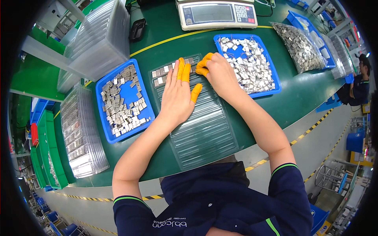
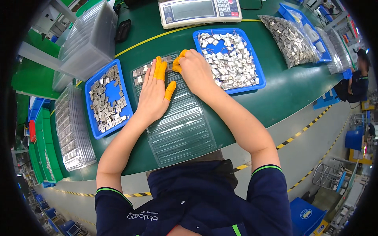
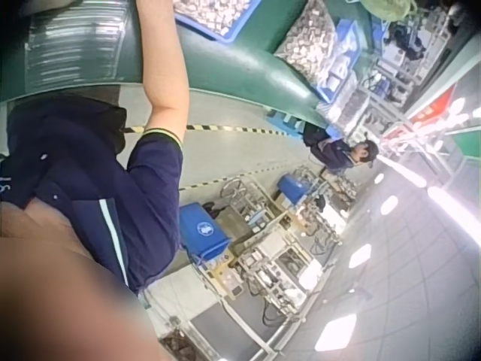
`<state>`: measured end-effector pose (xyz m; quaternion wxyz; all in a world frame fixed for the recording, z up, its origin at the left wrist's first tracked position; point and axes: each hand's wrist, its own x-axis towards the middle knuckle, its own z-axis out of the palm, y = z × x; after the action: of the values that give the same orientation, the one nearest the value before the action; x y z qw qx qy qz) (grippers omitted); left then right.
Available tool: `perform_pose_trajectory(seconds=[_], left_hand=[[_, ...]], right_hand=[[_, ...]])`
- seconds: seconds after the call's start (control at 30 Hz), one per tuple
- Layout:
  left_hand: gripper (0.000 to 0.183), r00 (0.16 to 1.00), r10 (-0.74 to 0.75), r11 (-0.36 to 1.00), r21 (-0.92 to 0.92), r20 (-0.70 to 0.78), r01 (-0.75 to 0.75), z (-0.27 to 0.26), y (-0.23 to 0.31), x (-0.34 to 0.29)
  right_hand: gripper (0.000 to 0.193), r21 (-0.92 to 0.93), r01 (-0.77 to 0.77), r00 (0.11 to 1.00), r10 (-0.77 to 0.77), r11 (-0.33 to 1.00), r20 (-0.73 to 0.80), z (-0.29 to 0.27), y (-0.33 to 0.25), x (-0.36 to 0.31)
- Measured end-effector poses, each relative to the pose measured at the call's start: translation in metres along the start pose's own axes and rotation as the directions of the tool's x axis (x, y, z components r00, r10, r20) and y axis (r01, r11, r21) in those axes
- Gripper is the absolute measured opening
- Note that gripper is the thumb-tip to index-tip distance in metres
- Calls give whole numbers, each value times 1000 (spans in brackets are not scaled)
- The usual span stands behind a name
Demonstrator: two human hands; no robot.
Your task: The person assembles small electronic components by hand at a factory workstation. They pick a silver rectangular piece from a blue tray on the left and a white piece from a blue tray on the right, then press them together and place the assembled unit into a clear plastic tray in the center. The person repeats this process continuously throughout the clip.
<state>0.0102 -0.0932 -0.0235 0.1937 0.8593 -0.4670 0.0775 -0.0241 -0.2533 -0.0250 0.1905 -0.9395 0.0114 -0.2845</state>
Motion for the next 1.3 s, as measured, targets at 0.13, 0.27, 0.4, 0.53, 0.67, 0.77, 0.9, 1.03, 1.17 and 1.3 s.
perform_pose_trajectory(seconds=[0.13, 0.27, 0.4, 0.53, 0.67, 0.77, 0.9, 1.03, 1.17, 1.3], left_hand=[[60, 1000, 11, 1000, -1, 0, -11, 0, 0, 0], [57, 998, 53, 998, 35, 27, -54, -1, 0, 0], [56, 998, 61, 998, 33, 9, -61, 0, -1, -1], [55, 998, 60, 998, 18, -15, -59, 2, 0, -1], [54, 999, 51, 999, 15, -3, -51, 1, -1, -3], [53, 998, 55, 998, 3, -26, -55, 1, -1, -3], [52, 998, 57, 998, 3, -36, -57, 2, -2, -5], [53, 996, 62, 998, -1, -57, -62, 4, -2, -4], [53, 997, 51, 998, -33, -64, -53, 2, 0, -4], [55, 998, 28, 999, -25, -60, -29, 8, -2, -2]], right_hand=[[12, -22, -19, 999, 20, 1000, 37, -3, -5, 0], [15, -48, -33, 998, 35, 998, 57, -6, -5, 0], [15, 57, -112, 992, 108, 992, 66, -8, -6, -1], [19, 202, -193, 981, 187, 960, 45, -10, -4, 2], [26, 210, -290, 956, 292, 934, 22, -10, -3, 1], [22, 94, -203, 978, 207, 975, -39, -7, 0, -3], [22, -61, -140, 990, 140, 988, -2, -7, -1, -2], [21, 242, -260, 963, 269, 935, -5, -12, -3, 3], [30, 504, -67, 897, 273, 861, -347, -44, -10, 15], [30, 622, 598, 663, 124, 505, -738, -125, -73, -4]])
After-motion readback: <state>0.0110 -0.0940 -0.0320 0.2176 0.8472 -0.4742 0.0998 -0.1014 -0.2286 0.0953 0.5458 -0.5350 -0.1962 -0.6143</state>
